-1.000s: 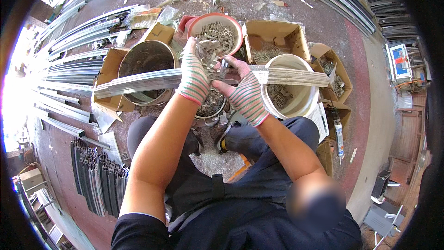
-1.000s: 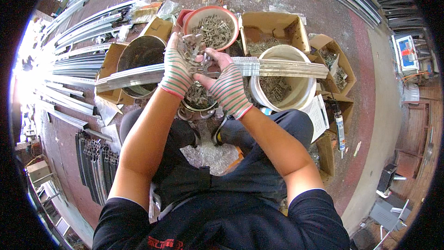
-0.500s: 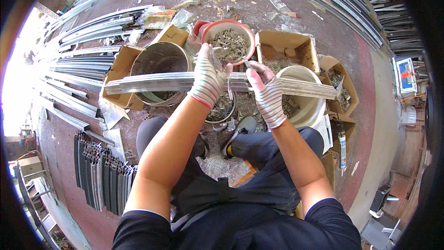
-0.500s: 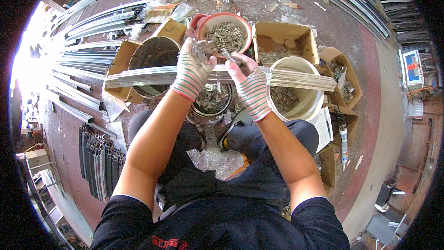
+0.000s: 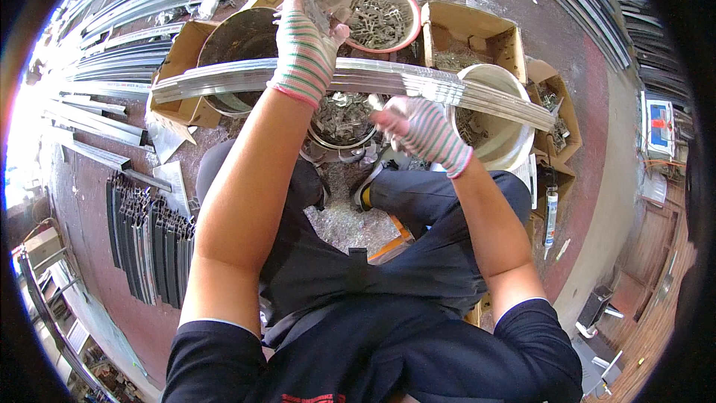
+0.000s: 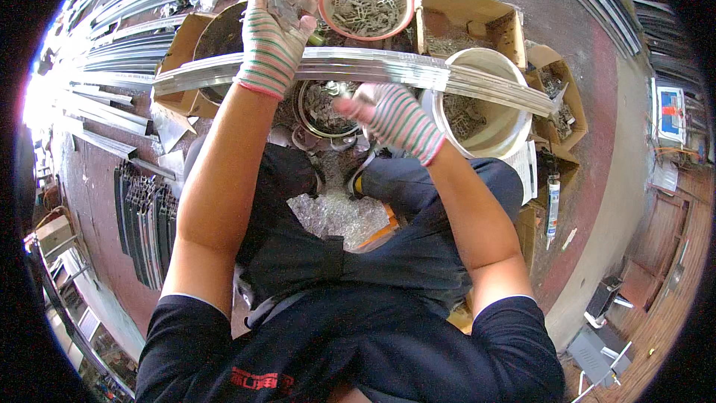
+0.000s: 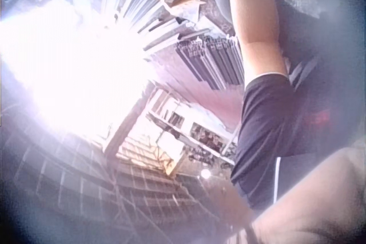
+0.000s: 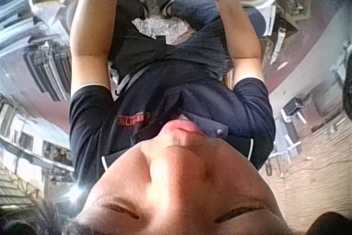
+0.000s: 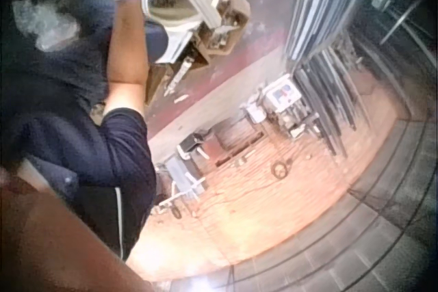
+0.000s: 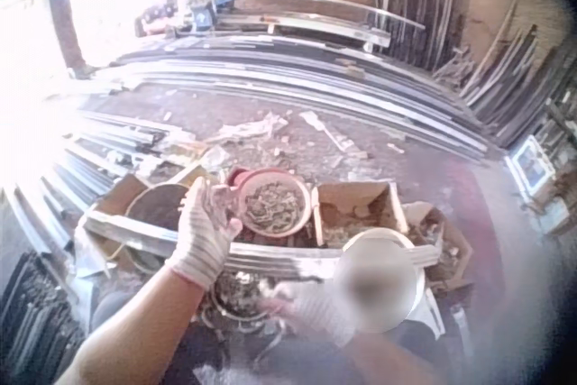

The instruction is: The person sits on the floor and assembles metal profiles by inserting small metal brackets and fasteners into the grooves of the profiles. The person repeatedly picks brackets from a nearby box and secures them onto the metal pieces.

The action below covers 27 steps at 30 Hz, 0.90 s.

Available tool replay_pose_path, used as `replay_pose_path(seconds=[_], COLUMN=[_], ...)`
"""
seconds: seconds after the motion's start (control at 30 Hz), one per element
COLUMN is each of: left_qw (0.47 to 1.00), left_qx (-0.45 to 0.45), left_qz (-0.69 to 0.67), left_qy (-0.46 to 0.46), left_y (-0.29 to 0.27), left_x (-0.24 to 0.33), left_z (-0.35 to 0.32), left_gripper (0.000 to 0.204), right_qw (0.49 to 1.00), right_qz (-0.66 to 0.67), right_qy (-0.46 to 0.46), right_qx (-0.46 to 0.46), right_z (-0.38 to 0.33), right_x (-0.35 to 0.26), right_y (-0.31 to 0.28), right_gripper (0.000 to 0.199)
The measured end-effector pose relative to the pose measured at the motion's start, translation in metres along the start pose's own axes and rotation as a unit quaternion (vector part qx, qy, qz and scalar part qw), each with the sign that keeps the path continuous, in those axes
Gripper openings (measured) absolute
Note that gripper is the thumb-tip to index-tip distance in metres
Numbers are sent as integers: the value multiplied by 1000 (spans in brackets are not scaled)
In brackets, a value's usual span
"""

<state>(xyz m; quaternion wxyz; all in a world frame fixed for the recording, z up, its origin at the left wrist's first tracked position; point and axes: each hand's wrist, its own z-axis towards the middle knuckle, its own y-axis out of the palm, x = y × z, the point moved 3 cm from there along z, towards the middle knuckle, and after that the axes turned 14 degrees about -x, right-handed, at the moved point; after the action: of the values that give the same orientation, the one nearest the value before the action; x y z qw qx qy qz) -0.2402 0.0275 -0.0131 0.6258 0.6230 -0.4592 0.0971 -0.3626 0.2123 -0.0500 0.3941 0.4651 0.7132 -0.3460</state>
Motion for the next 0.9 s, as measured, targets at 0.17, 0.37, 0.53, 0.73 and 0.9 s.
replay_pose_path(seconds=[0.17, 0.37, 0.53, 0.73, 0.9], left_qw=[999, 999, 991, 997, 997], left_qx=[7, 1, -42, 57, 76], left_qz=[-26, -35, 117, 40, -6], left_qy=[18, 39, 58, -38, -25], left_y=[-8, -22, -45, -54, -66], left_x=[20, 34, 38, 32, 21], left_z=[-2, -7, -11, -9, 5], left_gripper=[52, 51, 45, 50, 47], right_qw=[960, 858, 876, 830, 808], right_qz=[-247, -464, -475, -493, -543], right_qy=[98, 202, 84, 238, 218], right_qx=[-89, -86, -7, -107, -65], right_z=[59, 138, 194, 241, 259], right_x=[50, 131, 188, 228, 259], right_y=[43, 49, 73, 85, 78], right_gripper=[59, 53, 37, 44, 40])
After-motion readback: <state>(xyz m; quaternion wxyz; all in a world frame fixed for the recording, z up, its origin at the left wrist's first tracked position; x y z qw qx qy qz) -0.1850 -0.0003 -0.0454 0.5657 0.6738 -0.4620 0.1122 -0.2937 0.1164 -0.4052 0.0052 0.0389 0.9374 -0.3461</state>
